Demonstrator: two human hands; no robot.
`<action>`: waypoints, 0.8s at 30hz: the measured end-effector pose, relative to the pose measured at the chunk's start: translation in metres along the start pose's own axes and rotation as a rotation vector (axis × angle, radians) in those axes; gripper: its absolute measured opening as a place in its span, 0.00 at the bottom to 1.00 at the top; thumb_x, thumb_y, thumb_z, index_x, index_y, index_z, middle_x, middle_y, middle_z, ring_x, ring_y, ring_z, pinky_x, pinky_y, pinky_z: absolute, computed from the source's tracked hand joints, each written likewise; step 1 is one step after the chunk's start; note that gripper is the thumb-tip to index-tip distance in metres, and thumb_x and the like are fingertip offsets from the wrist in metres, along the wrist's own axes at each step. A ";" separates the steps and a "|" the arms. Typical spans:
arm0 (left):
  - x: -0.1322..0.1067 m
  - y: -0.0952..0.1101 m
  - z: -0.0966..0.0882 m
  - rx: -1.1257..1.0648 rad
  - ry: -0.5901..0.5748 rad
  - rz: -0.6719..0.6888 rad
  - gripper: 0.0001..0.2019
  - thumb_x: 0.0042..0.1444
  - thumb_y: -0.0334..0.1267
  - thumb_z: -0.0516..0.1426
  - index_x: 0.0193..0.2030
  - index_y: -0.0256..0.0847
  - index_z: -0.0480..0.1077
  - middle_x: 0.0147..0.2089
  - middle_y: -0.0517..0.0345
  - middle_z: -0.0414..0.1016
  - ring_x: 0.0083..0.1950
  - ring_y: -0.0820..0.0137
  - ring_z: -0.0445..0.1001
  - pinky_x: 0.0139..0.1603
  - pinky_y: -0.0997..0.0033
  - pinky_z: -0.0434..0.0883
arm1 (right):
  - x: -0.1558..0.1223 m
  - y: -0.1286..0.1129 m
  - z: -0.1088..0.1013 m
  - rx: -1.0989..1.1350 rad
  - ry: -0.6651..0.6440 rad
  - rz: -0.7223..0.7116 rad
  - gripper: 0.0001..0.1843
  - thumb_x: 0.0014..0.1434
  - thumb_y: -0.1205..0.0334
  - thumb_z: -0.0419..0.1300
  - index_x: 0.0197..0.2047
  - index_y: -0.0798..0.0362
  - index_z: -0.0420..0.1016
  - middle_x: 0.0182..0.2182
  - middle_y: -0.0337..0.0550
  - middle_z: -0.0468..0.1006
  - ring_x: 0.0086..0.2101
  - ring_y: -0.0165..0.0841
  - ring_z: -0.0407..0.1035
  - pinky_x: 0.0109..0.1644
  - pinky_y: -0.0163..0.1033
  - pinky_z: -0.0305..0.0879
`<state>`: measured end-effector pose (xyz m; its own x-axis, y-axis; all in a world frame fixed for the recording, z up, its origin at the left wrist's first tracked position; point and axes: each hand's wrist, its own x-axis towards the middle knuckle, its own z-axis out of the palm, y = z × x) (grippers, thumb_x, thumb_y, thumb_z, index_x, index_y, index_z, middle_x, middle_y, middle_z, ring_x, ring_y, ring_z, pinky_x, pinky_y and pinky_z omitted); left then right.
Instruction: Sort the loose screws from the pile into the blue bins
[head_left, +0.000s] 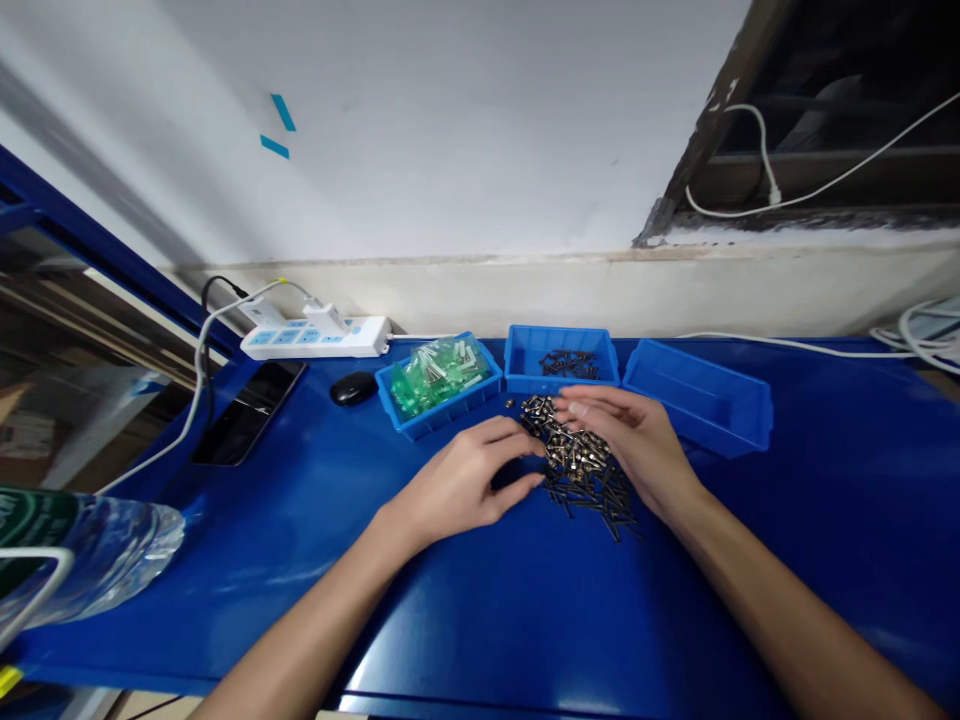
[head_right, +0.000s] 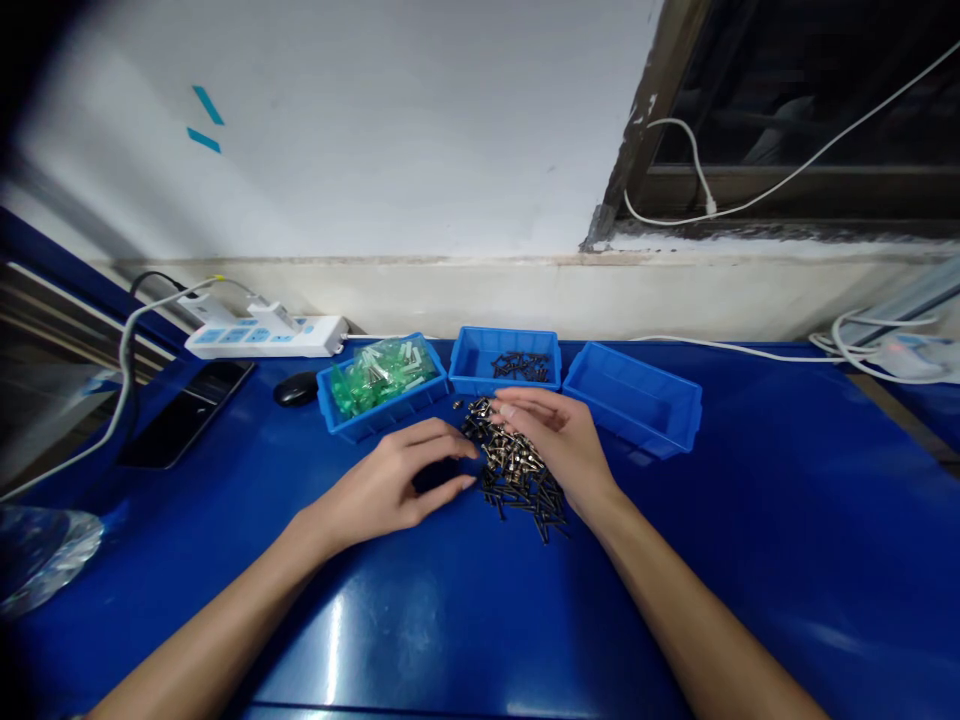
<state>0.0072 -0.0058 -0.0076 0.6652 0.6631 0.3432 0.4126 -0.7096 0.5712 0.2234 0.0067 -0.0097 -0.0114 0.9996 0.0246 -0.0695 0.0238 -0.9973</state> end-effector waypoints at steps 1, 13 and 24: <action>0.000 -0.001 0.002 0.019 -0.059 0.032 0.09 0.68 0.36 0.58 0.52 0.38 0.74 0.49 0.50 0.77 0.49 0.64 0.76 0.52 0.63 0.76 | 0.001 0.002 -0.001 0.044 0.042 -0.029 0.16 0.51 0.54 0.73 0.43 0.47 0.86 0.43 0.47 0.87 0.42 0.41 0.82 0.50 0.48 0.78; 0.000 -0.007 0.010 -0.005 -0.050 -0.084 0.09 0.62 0.25 0.54 0.45 0.37 0.74 0.46 0.50 0.76 0.44 0.66 0.78 0.47 0.65 0.77 | 0.001 0.008 -0.003 0.050 0.039 -0.052 0.20 0.53 0.54 0.71 0.49 0.47 0.84 0.52 0.50 0.84 0.44 0.43 0.81 0.50 0.50 0.78; 0.003 -0.006 0.008 -0.075 0.161 -0.094 0.06 0.63 0.25 0.55 0.42 0.40 0.69 0.38 0.59 0.71 0.36 0.72 0.71 0.37 0.74 0.71 | -0.002 0.000 0.000 -0.108 -0.045 -0.060 0.12 0.53 0.58 0.68 0.42 0.50 0.84 0.41 0.47 0.87 0.37 0.38 0.81 0.45 0.46 0.79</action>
<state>0.0116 -0.0010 -0.0160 0.5149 0.7596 0.3973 0.4166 -0.6268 0.6585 0.2238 0.0052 -0.0095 -0.0554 0.9948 0.0851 0.0360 0.0872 -0.9955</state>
